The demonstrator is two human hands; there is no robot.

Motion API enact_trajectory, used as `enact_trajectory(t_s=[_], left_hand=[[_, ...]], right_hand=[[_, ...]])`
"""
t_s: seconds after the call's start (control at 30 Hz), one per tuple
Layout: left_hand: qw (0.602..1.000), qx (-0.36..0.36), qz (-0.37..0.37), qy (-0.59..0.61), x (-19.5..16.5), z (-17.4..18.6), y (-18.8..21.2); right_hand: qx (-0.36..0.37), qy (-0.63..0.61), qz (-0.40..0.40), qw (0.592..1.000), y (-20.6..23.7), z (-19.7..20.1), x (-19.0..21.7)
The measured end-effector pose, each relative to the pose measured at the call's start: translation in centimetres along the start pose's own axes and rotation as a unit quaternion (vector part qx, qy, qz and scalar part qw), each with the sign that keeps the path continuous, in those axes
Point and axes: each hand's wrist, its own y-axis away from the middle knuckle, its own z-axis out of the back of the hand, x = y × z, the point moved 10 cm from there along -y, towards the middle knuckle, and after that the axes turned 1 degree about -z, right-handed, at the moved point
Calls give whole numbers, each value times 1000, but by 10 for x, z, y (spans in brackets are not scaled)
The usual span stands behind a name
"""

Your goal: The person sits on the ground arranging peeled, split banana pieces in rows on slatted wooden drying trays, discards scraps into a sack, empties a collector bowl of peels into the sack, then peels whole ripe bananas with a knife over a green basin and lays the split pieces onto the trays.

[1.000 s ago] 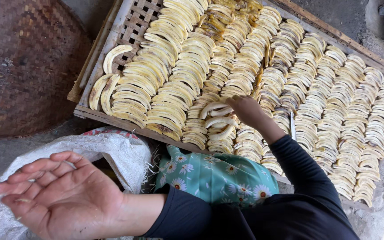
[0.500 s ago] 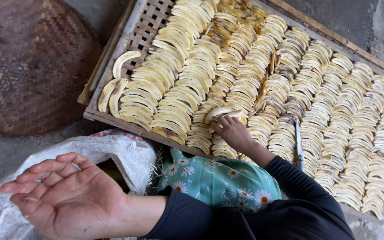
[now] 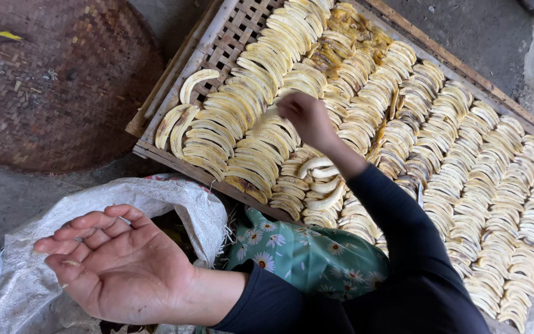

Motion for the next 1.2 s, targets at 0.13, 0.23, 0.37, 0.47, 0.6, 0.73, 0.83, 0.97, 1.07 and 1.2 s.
enact_trajectory(t_s=[0.13,0.23,0.37,0.47,0.6,0.73,0.83,0.97,1.07,1.2], left_hand=[[1000,4,-6,-4,0,1,1],[999,-1,14,36,1,5,2],[999,5,25,47,3,8,2],[999,9,23,45,9,7,1],[999,12,22,41,14,4,-1],[999,21,22,15,8,-1,-3],[999,23,23,-14,-5,-6,-8],[991,-119,-8,53,-12,14,-15],[993,-97,-7,70,-9,7,-17],[996,-21,60,55,17,-4,-10]], right_hand=[[29,-321,-66,944,-102,-80,-17],[18,-376,-114,919,-134,-118,-22],[-38,-203,-115,972,-143,-127,-23],[-61,-81,-70,992,-142,-121,-9],[-86,143,-10,986,-138,-109,9],[-105,189,52,975,-128,-72,10],[2,178,123,976,-83,-24,-7],[136,286,81,945,51,31,-41],[224,271,-69,934,162,20,-67],[164,464,108,864,232,-14,-41]])
